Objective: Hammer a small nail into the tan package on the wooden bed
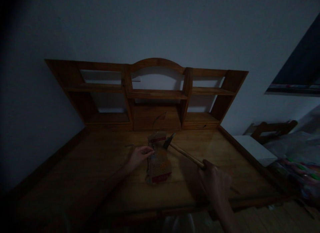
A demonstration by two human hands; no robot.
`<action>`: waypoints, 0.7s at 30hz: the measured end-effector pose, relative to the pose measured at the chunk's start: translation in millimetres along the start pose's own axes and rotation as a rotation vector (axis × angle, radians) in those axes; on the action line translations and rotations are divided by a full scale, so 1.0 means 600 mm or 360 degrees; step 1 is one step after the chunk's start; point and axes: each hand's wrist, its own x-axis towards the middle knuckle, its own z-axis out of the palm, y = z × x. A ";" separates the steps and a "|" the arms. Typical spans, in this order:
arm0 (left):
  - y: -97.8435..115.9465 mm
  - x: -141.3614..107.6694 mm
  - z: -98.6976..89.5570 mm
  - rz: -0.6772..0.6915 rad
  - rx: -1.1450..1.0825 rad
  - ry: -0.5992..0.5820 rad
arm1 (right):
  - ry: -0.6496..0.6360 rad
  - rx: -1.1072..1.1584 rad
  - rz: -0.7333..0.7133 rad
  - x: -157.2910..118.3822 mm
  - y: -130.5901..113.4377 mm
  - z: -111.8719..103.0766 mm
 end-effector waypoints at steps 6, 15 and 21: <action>0.006 -0.002 -0.002 0.0031 0.0100 -0.0012 | 0.0037 -0.0047 -0.0121 0.005 -0.029 -0.011; 0.002 -0.001 -0.002 0.0068 0.0197 0.0018 | 0.0091 0.0067 -0.0064 0.018 -0.069 -0.036; 0.018 -0.004 -0.003 0.0037 0.0128 0.0016 | 0.0046 0.0074 -0.0164 0.015 -0.085 -0.048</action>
